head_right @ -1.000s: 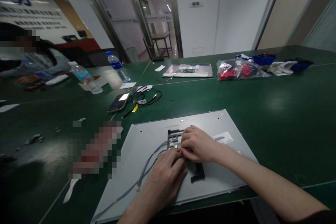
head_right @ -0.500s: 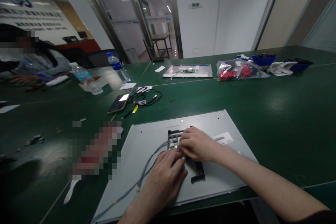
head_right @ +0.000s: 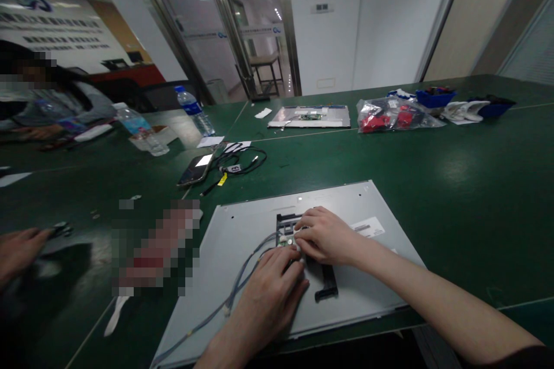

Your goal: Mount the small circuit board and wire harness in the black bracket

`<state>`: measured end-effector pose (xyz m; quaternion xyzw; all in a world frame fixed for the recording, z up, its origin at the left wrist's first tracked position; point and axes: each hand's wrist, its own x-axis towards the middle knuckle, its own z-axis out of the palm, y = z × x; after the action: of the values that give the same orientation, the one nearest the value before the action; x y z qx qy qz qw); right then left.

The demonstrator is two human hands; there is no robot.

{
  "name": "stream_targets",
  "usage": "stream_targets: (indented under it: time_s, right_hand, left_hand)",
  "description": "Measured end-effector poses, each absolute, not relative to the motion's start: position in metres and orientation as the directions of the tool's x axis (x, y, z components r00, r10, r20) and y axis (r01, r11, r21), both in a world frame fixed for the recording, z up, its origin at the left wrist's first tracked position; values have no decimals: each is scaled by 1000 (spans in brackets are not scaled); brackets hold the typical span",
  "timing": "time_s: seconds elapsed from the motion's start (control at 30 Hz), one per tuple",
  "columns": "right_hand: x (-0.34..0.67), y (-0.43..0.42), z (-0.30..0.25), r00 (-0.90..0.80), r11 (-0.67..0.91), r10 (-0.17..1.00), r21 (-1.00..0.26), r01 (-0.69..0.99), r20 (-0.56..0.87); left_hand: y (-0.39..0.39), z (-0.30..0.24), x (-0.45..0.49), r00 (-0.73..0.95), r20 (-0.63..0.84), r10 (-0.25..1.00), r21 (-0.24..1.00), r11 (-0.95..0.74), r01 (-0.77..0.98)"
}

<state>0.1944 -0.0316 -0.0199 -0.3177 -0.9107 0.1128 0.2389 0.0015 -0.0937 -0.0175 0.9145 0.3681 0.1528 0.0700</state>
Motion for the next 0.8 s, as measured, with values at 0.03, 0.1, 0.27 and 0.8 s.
stream_targets:
  time_s: [0.03,0.1,0.27,0.8]
  right_hand:
    - [195,-31,-19,-677,769,637,-361,527,368]
    - [196,-30,-18,-665,766,641,-372,524,384]
    - [197,-31,-14,-646,773,634,-388,502,425]
    - [195,-30,-26,-682,778,627,-346,524,377]
  left_hand:
    - [-94,-18,1,682,224,696,243,-718,652]
    - [-94,-17,1,684,217,697,249,-717,652]
    - [-95,-17,0,683,207,701,255,-712,654]
    - [-94,-18,1,685,200,700,267,-712,649]
